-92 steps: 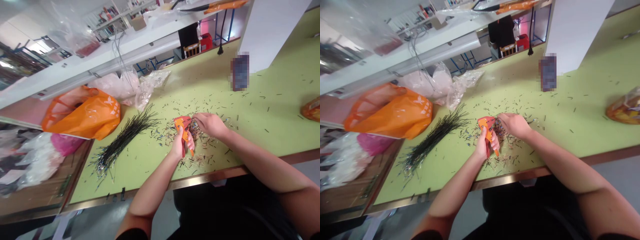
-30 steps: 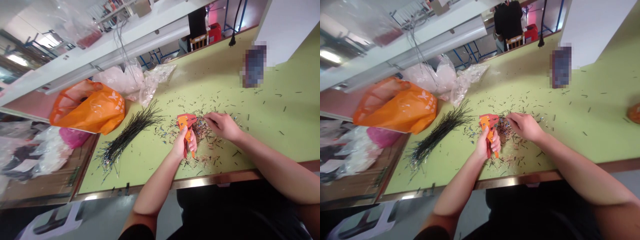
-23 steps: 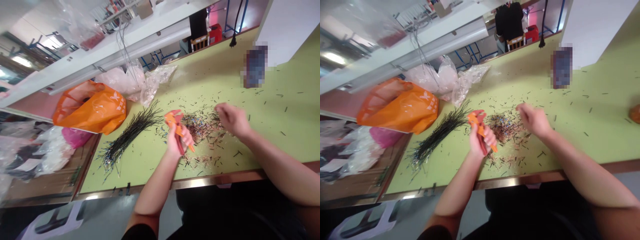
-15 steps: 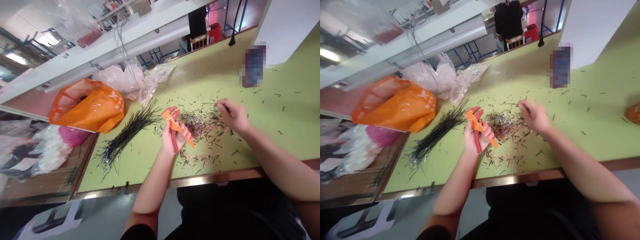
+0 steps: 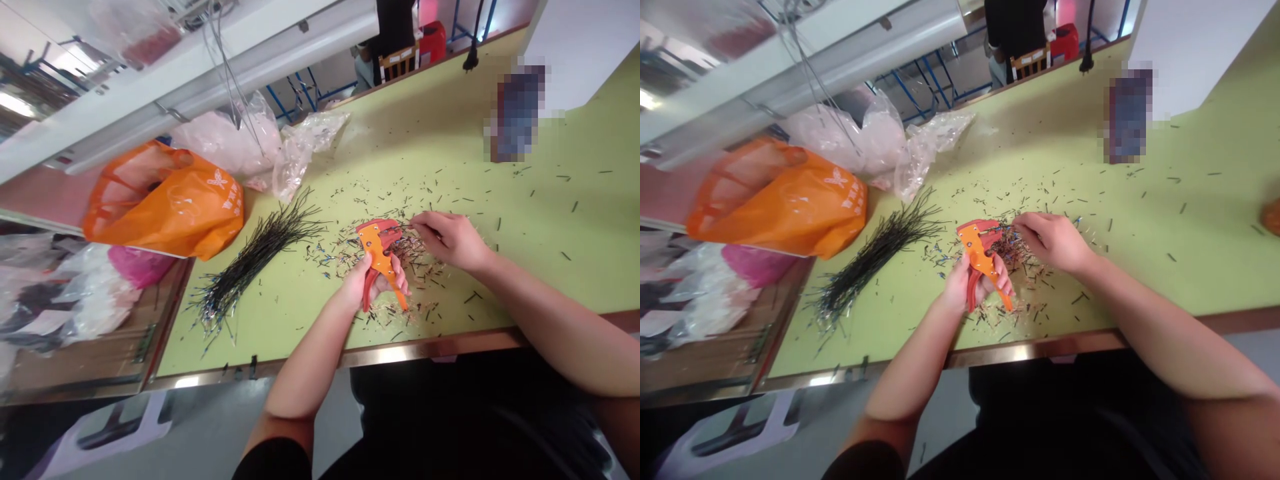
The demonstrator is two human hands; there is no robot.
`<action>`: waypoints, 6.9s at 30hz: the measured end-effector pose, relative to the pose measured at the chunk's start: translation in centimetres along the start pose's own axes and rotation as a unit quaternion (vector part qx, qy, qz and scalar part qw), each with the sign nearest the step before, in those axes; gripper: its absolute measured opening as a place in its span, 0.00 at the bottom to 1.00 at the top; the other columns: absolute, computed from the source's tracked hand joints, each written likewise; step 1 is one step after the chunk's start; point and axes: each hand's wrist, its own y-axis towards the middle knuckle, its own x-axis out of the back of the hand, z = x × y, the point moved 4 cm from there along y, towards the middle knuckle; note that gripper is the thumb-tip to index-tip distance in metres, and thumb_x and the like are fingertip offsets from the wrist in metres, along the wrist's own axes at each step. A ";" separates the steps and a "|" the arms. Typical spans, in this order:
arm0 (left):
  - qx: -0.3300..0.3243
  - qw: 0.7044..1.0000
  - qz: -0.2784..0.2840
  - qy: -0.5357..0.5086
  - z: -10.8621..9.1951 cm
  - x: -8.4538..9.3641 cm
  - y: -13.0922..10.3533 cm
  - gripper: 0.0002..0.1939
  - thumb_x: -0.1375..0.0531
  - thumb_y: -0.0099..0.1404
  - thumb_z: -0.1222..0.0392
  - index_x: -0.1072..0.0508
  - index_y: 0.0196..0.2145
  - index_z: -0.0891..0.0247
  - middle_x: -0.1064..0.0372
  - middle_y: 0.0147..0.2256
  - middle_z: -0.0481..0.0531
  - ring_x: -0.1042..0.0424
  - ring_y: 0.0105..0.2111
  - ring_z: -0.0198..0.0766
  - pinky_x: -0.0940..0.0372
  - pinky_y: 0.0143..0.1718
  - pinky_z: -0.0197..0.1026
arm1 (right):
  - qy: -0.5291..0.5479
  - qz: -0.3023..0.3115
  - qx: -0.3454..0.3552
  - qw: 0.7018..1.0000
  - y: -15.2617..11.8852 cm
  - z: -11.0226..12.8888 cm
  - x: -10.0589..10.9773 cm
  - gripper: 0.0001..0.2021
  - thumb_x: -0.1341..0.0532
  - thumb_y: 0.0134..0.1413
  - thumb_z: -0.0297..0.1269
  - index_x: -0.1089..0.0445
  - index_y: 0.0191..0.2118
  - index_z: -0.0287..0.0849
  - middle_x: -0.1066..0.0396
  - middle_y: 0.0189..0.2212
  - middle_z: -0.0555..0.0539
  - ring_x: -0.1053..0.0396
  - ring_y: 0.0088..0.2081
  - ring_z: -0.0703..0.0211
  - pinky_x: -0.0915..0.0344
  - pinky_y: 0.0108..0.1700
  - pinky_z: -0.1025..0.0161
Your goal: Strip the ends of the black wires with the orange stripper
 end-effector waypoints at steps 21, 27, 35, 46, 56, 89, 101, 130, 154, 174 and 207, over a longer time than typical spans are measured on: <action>-0.024 0.999 -0.047 0.001 0.5 -0.3 0.6 0.36 0.35 0.61 0.23 0.35 0.23 0.60 0.43 0.15 0.41 0.41 0.13 0.31 0.36 0.18 0.37 | 0.016 -0.012 0.040 0.999 -0.1 0.6 -0.9 0.10 0.44 0.75 0.33 0.24 0.45 0.43 0.17 0.35 0.45 0.21 0.31 0.59 0.27 0.34 0.62; -0.047 0.997 -0.063 -0.004 1.0 -0.5 0.8 0.36 0.35 0.62 0.25 0.37 0.21 0.60 0.47 0.13 0.39 0.45 0.11 0.29 0.40 0.15 0.34 | -0.043 -0.025 0.076 0.996 -0.1 1.0 -0.6 0.10 0.44 0.75 0.32 0.24 0.45 0.41 0.17 0.35 0.43 0.21 0.33 0.56 0.27 0.34 0.59; -0.035 0.996 -0.048 -0.069 0.2 -1.8 0.0 0.36 0.38 0.63 0.23 0.33 0.24 0.62 0.44 0.15 0.42 0.43 0.12 0.30 0.39 0.17 0.36 | -0.102 -0.034 0.135 0.985 0.4 0.7 0.4 0.11 0.45 0.72 0.27 0.24 0.45 0.41 0.21 0.30 0.44 0.26 0.29 0.57 0.32 0.30 0.60; -0.022 0.995 0.012 -0.100 0.1 -2.2 -0.4 0.38 0.36 0.56 0.19 0.27 0.32 0.63 0.34 0.23 0.48 0.31 0.22 0.38 0.26 0.29 0.46 | -0.103 -0.031 0.119 0.987 0.6 -0.2 1.2 0.13 0.45 0.68 0.25 0.23 0.44 0.43 0.22 0.31 0.46 0.26 0.30 0.57 0.30 0.34 0.60; -0.227 0.948 -0.158 -0.159 -5.8 2.8 -1.7 0.30 0.43 0.70 0.28 0.29 0.30 0.59 0.33 0.23 0.46 0.30 0.23 0.34 0.27 0.31 0.40 | -0.098 -0.203 -0.108 0.968 0.6 -5.2 6.5 0.13 0.44 0.74 0.42 0.24 0.41 0.45 0.20 0.34 0.44 0.25 0.33 0.55 0.29 0.35 0.58; 0.011 0.996 0.026 -0.087 -0.1 -1.8 -0.4 0.41 0.45 0.61 0.16 0.27 0.30 0.62 0.31 0.24 0.53 0.26 0.25 0.44 0.25 0.32 0.50 | 0.238 0.059 0.016 0.969 -0.6 1.2 -5.0 0.14 0.43 0.77 0.42 0.27 0.39 0.43 0.24 0.30 0.50 0.28 0.29 0.64 0.30 0.33 0.66; 0.009 0.994 0.038 -0.104 -0.3 -2.0 -0.2 0.39 0.39 0.58 0.18 0.28 0.30 0.62 0.33 0.23 0.51 0.26 0.26 0.44 0.25 0.33 0.51 | 0.170 0.020 0.068 0.983 -0.9 0.8 -4.6 0.09 0.43 0.76 0.34 0.25 0.44 0.43 0.19 0.36 0.46 0.22 0.34 0.61 0.26 0.38 0.63; 0.028 0.993 -0.049 -0.106 0.4 -1.4 0.6 0.49 0.67 0.61 0.12 0.36 0.18 0.60 0.50 0.11 0.43 0.47 0.08 0.31 0.41 0.12 0.37 | 0.130 0.054 -0.012 0.990 -0.8 0.9 -5.9 0.12 0.44 0.73 0.33 0.22 0.43 0.44 0.18 0.38 0.46 0.22 0.36 0.58 0.28 0.40 0.64; -0.112 0.942 -0.260 0.180 -3.9 4.8 -0.3 0.42 0.40 0.68 0.26 0.30 0.67 0.57 0.27 0.64 0.65 0.18 0.49 0.56 0.23 0.44 0.51 | 0.027 0.019 -0.115 0.993 0.7 -1.8 -2.3 0.13 0.43 0.72 0.38 0.21 0.41 0.42 0.19 0.31 0.44 0.25 0.30 0.55 0.31 0.35 0.59; -0.046 0.962 -0.173 0.209 -1.2 3.5 0.1 0.50 0.40 0.66 0.23 0.38 0.74 0.57 0.29 0.65 0.67 0.18 0.51 0.59 0.21 0.47 0.52 | -0.111 0.084 -0.078 0.987 0.3 0.0 -3.2 0.18 0.47 0.73 0.37 0.18 0.42 0.42 0.19 0.30 0.46 0.29 0.26 0.60 0.41 0.29 0.61; -0.104 0.929 -0.211 0.286 -3.0 2.9 -0.8 0.35 0.38 0.69 0.29 0.24 0.61 0.57 0.24 0.60 0.62 0.20 0.53 0.55 0.27 0.54 0.52 | -0.081 0.083 -0.045 0.992 -0.1 0.6 -2.0 0.16 0.44 0.70 0.38 0.18 0.39 0.44 0.20 0.27 0.47 0.28 0.26 0.58 0.35 0.29 0.60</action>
